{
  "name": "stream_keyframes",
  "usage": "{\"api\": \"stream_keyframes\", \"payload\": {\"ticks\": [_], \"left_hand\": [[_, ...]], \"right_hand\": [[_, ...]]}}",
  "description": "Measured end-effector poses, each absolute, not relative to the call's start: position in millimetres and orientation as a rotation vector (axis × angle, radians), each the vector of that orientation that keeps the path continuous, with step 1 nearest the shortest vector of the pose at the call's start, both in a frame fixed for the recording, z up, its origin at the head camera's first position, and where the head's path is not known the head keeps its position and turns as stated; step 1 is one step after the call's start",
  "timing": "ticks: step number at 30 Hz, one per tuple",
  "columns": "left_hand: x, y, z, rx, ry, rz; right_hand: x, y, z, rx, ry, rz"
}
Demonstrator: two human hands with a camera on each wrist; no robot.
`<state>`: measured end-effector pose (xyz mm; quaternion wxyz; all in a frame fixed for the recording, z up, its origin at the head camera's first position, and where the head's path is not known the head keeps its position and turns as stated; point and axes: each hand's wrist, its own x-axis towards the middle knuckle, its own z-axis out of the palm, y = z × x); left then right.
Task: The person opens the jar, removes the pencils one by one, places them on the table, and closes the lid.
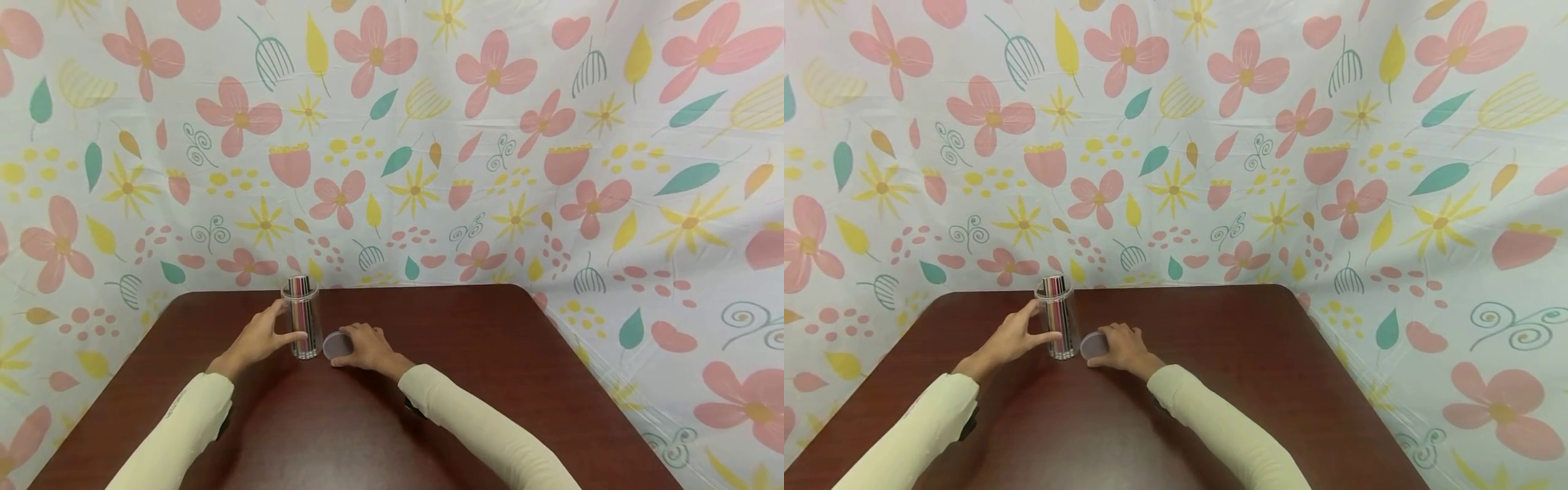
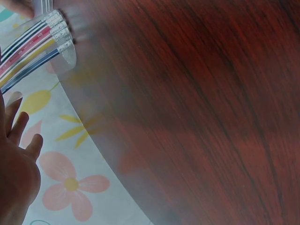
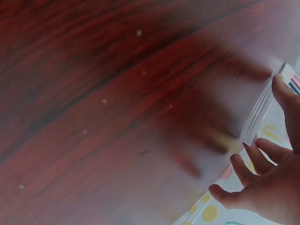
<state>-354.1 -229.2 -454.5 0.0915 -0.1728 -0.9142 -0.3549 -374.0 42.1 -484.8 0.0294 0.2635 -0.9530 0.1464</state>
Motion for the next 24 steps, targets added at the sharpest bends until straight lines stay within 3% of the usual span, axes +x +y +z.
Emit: {"api": "stream_keyframes", "payload": {"ticks": [24], "left_hand": [[-348.7, -225.9, -451.8, -0.492, -2.731, -1.039]], "right_hand": [[-372.7, 50.8, -480.0, 0.87, -2.92, 0.594]]}}
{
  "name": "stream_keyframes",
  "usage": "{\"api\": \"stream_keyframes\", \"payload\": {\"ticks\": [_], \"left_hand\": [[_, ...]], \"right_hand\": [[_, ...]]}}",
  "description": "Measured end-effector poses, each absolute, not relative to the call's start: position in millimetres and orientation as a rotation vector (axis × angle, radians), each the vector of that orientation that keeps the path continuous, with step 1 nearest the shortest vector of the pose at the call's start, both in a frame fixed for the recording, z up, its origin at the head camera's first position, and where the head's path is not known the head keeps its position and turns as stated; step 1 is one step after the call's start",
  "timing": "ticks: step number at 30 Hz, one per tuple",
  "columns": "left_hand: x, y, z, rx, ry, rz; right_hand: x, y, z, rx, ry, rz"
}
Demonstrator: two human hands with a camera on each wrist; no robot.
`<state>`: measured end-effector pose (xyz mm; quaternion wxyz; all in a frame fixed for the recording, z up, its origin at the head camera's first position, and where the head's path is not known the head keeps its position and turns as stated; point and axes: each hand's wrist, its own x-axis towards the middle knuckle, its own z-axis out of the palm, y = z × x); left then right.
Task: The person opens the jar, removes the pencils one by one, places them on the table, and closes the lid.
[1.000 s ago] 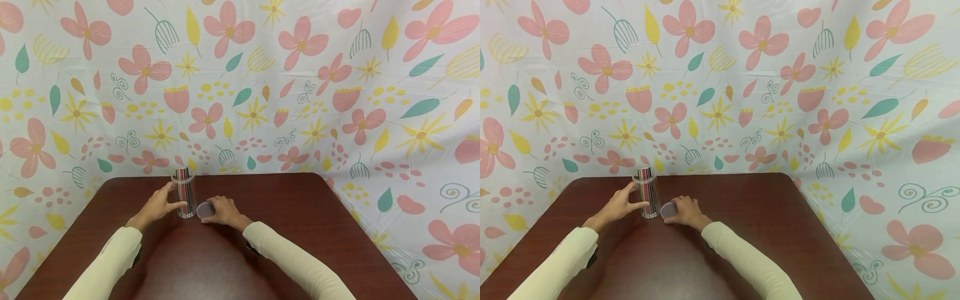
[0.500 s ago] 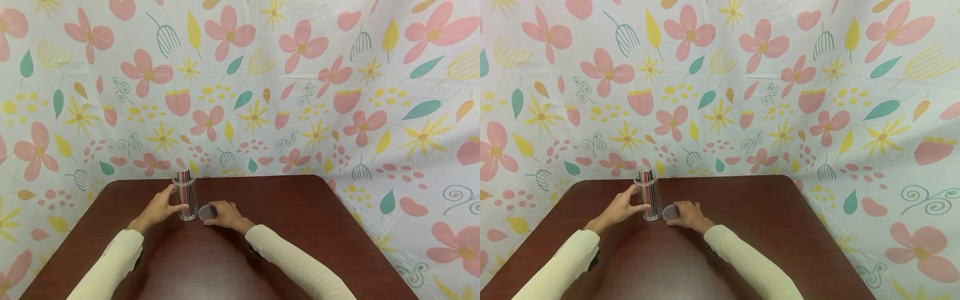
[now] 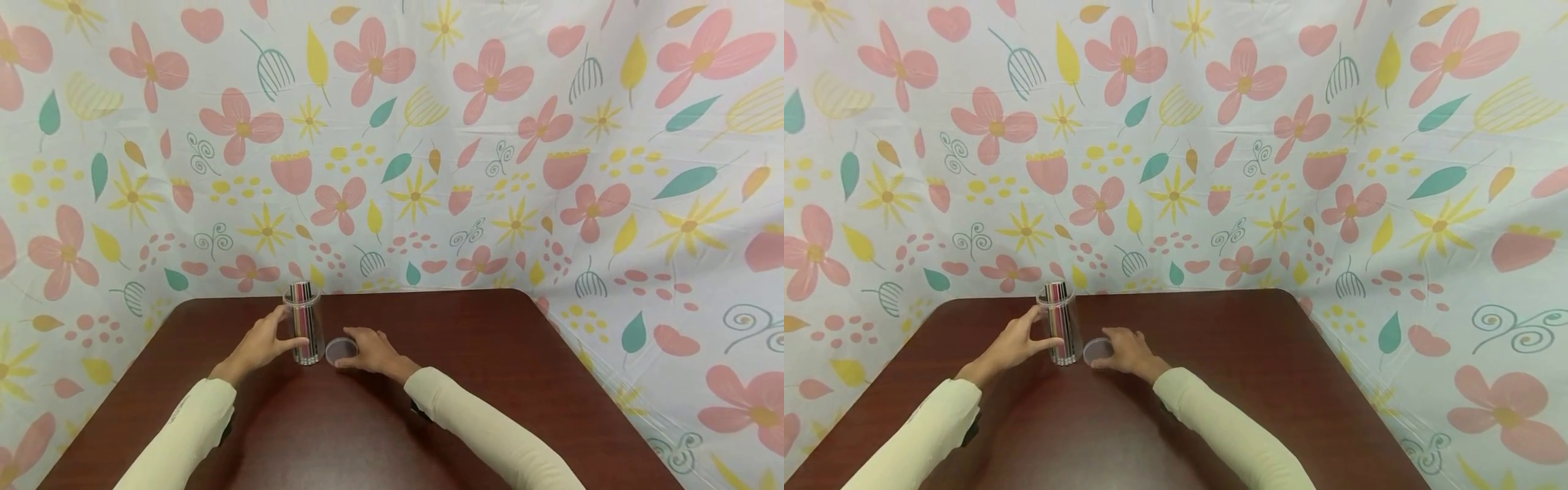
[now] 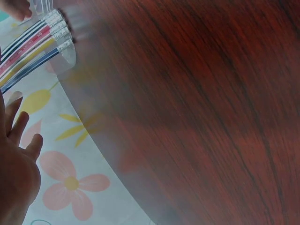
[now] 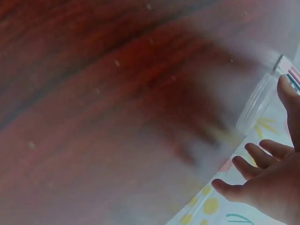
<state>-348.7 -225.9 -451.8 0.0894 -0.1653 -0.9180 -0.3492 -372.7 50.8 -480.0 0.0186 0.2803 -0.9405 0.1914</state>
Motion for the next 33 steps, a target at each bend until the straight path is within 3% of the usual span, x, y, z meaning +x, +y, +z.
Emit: {"api": "stream_keyframes", "payload": {"ticks": [33], "left_hand": [[-353.2, -229.5, -457.2, -0.53, -2.727, -1.033]], "right_hand": [[-392.5, 36.0, -409.9, 0.926, -2.683, 0.761]]}}
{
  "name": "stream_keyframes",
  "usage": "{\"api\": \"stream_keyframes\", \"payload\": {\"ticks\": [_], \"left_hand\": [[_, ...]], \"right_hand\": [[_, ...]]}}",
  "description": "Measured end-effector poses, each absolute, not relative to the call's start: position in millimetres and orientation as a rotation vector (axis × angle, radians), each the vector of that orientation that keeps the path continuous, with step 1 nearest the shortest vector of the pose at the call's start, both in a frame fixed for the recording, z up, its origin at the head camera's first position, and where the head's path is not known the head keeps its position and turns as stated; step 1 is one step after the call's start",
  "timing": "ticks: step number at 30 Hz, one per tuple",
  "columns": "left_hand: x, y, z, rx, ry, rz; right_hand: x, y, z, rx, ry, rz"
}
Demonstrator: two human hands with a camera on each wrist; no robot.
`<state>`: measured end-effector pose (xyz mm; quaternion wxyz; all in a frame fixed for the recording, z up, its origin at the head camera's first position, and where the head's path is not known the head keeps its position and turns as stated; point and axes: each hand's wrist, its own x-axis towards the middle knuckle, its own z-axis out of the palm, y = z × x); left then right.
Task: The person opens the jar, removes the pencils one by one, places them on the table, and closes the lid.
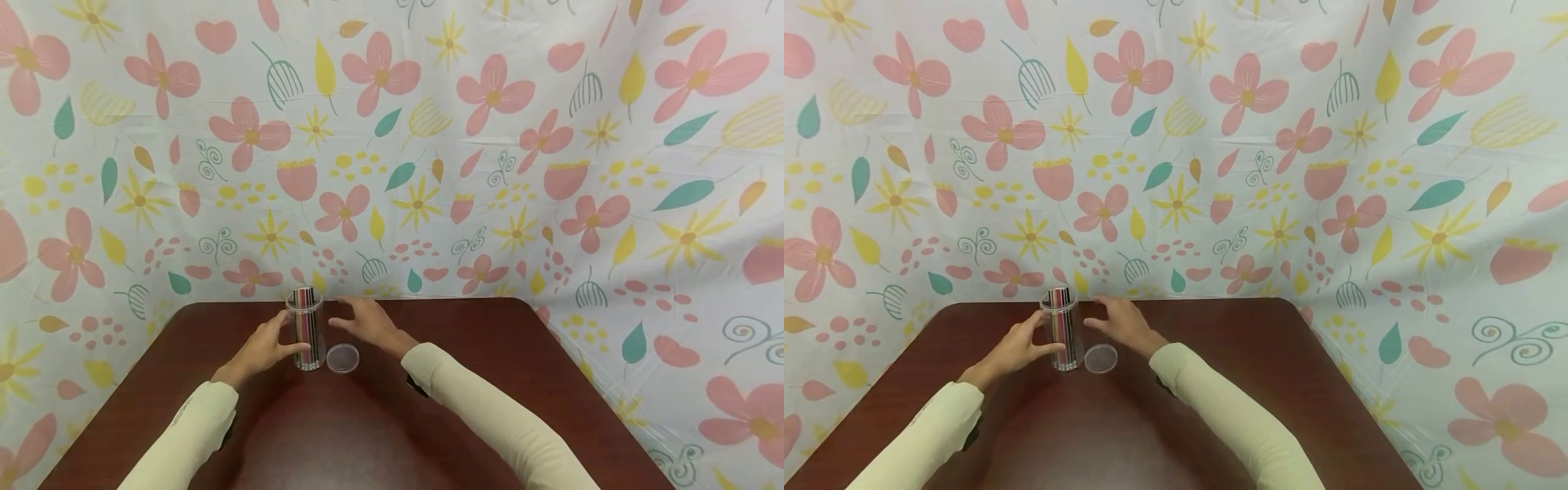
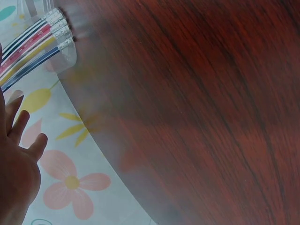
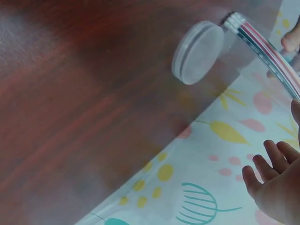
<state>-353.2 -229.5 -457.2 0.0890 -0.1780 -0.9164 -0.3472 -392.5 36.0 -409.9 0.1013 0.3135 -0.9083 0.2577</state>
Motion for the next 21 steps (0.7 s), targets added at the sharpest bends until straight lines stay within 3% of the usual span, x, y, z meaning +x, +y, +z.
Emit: {"api": "stream_keyframes", "payload": {"ticks": [21], "left_hand": [[-352.3, -227.3, -455.4, -0.54, -2.712, -0.99]], "right_hand": [[-398.7, 17.3, -375.0, 0.978, -2.511, 0.795]]}}
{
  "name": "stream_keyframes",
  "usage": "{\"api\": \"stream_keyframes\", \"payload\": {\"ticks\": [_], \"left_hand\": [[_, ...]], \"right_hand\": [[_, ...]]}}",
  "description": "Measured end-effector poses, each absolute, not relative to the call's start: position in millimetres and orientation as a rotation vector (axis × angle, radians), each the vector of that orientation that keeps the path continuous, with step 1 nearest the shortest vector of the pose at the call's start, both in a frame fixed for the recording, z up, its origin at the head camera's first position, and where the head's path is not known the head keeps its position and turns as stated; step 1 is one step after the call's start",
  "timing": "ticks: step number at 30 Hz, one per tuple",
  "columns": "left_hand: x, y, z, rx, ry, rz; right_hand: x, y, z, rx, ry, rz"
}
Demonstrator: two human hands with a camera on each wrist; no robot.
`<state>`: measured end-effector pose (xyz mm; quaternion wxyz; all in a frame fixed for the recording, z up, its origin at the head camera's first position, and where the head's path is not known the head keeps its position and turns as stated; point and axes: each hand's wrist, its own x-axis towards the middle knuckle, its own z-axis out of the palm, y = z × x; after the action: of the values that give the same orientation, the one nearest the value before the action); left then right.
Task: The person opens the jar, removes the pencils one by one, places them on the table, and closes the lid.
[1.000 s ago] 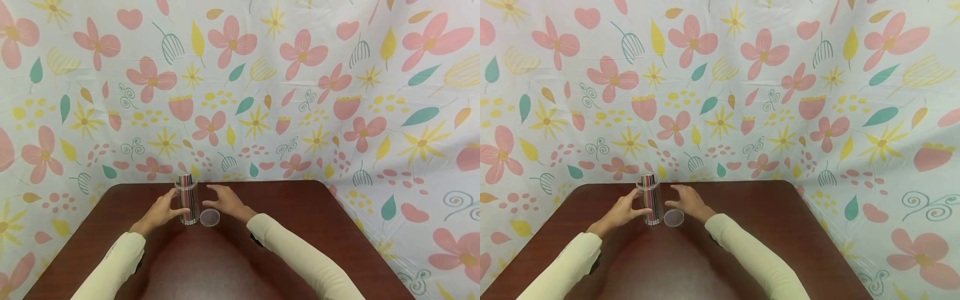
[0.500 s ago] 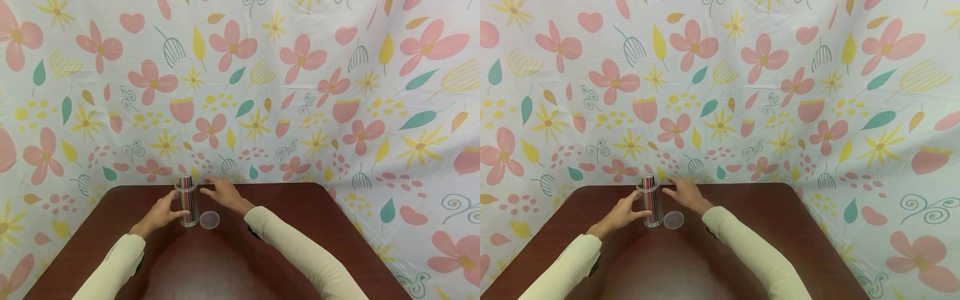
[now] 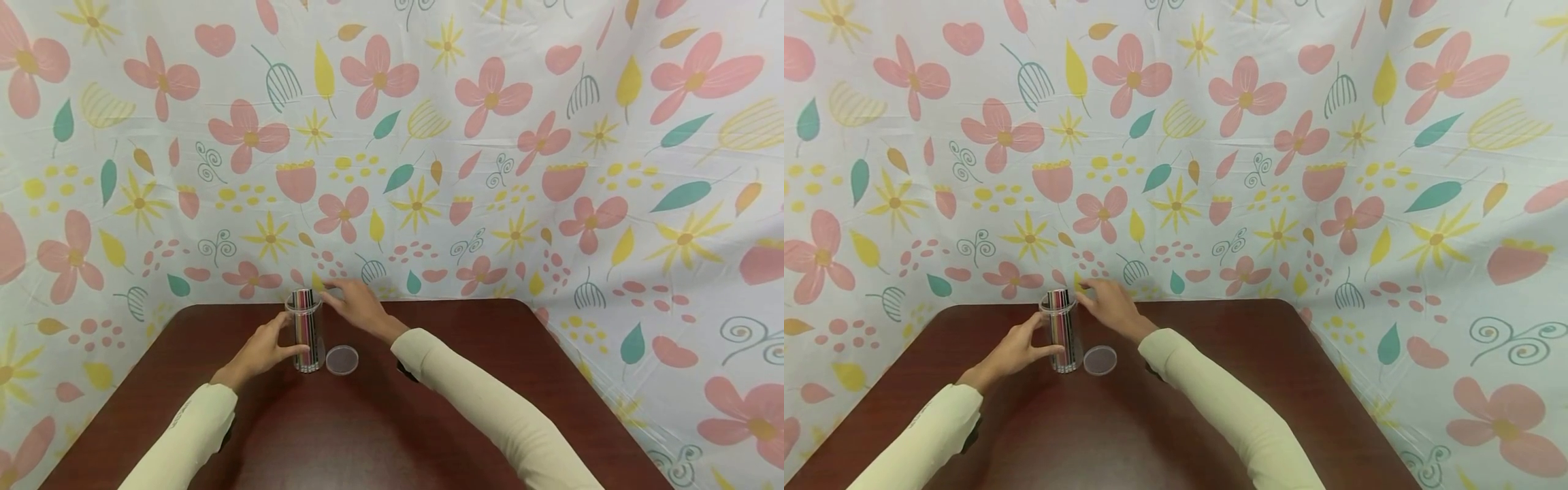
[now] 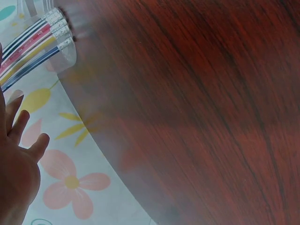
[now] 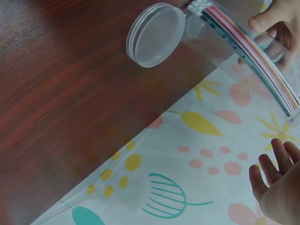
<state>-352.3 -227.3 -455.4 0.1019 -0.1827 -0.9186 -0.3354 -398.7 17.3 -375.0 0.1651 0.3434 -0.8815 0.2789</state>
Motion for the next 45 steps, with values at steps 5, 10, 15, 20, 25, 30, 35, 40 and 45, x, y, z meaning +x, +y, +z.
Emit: {"api": "stream_keyframes", "payload": {"ticks": [5, 10, 15, 20, 25, 30, 35, 40, 45], "left_hand": [[-351.5, -227.3, -455.2, -0.54, -2.714, -0.987], [-351.1, -226.9, -455.0, -0.522, -2.735, -0.986], [-350.3, -226.7, -453.2, -0.517, -2.743, -0.987], [-349.9, -228.7, -454.1, -0.512, -2.737, -1.004], [-350.7, -228.7, -456.7, -0.53, -2.712, -1.006], [-353.0, -227.1, -457.7, -0.544, -2.704, -1.003], [-352.6, -224.1, -456.2, -0.532, -2.711, -1.006], [-352.2, -224.9, -456.3, -0.534, -2.709, -1.004], [-351.8, -227.2, -458.0, -0.546, -2.704, -0.99]], "right_hand": [[-397.9, 13.0, -371.7, 0.972, -2.494, 0.774], [-398.4, 9.0, -367.2, 0.969, -2.475, 0.768], [-400.6, 5.9, -362.7, 0.973, -2.49, 0.816], [-402.4, 2.2, -360.1, 0.96, -2.523, 0.904], [-404.1, -1.6, -358.9, 0.961, -2.539, 0.972], [-405.8, -5.9, -357.5, 0.943, -2.57, 0.978], [-403.3, -9.7, -355.8, 0.929, -2.596, 0.952], [-400.7, -12.9, -357.1, 0.945, -2.564, 0.987], [-400.5, -14.2, -360.8, 0.976, -2.494, 1.027]]}}
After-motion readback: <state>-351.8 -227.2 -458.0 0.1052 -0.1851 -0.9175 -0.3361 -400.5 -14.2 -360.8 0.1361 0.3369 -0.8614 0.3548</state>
